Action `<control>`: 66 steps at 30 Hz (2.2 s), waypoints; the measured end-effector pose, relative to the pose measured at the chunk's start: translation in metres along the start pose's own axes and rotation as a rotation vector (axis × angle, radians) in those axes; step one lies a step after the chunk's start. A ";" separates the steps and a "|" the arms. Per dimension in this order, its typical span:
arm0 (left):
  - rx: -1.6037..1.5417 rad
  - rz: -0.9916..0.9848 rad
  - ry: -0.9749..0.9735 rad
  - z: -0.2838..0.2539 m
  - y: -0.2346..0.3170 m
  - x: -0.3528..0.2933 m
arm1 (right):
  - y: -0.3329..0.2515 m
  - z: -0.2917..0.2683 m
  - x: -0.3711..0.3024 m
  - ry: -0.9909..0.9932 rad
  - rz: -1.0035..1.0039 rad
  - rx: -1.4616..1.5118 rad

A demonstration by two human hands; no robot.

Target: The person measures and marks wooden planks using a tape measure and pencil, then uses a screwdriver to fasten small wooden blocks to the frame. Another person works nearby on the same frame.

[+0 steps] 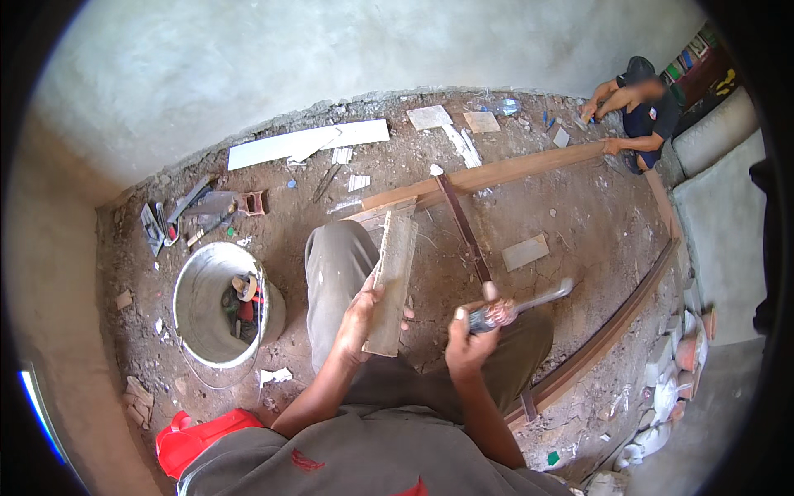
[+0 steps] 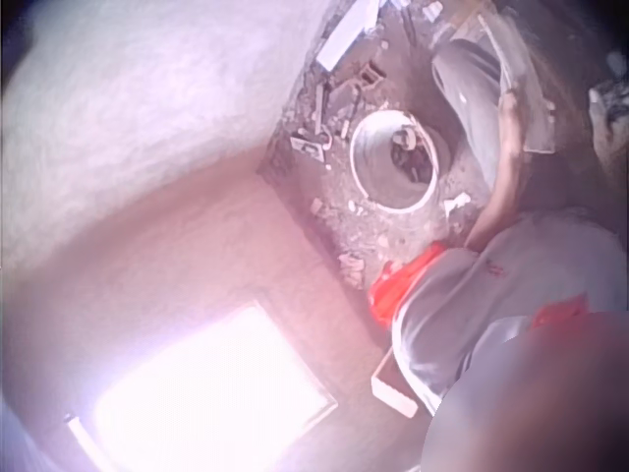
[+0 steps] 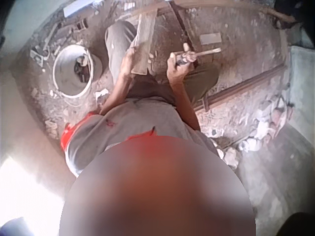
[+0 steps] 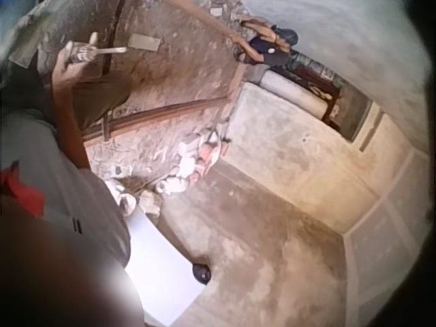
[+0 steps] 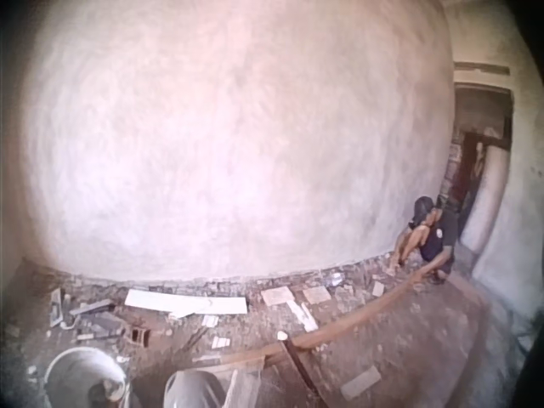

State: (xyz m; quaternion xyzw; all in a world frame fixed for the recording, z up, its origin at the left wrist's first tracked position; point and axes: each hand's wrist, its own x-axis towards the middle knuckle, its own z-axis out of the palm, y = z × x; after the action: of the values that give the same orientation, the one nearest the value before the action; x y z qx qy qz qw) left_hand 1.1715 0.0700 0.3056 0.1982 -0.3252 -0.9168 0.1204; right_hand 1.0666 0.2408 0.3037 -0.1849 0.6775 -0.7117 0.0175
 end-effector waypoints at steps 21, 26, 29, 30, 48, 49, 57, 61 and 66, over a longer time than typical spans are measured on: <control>-0.090 -0.043 -0.062 0.031 0.007 0.020 | -0.011 -0.017 0.014 -0.210 -0.118 -0.788; 0.078 0.012 -0.069 0.037 0.015 0.030 | 0.004 -0.041 0.012 -0.232 0.161 -0.692; 0.461 0.380 -0.005 0.036 0.029 0.060 | 0.026 -0.068 0.018 -0.197 0.292 -0.701; 0.352 0.358 -0.051 0.035 0.034 0.077 | 0.038 -0.076 0.021 -0.308 0.332 -0.855; 0.807 -0.257 -0.933 0.094 -0.081 0.146 | 0.024 -0.114 0.023 0.115 0.390 0.034; 0.790 -0.233 -0.986 0.113 -0.089 0.133 | 0.007 -0.121 0.016 0.176 0.346 -0.025; 0.929 0.211 -1.484 0.205 -0.178 0.124 | -0.120 -0.251 -0.106 0.685 0.000 0.165; 1.348 0.145 -1.040 0.185 -0.256 0.187 | -0.102 -0.322 -0.219 1.040 0.284 -0.011; 1.754 0.200 -1.145 0.114 -0.304 0.246 | 0.014 -0.326 -0.365 1.221 0.927 -0.073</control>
State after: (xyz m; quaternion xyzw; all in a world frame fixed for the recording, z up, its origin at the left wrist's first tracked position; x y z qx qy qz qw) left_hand 0.8736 0.2772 0.1211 -0.2748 -0.8981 -0.3028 -0.1616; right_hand 1.3100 0.6523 0.1982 0.5436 0.5982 -0.5847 -0.0694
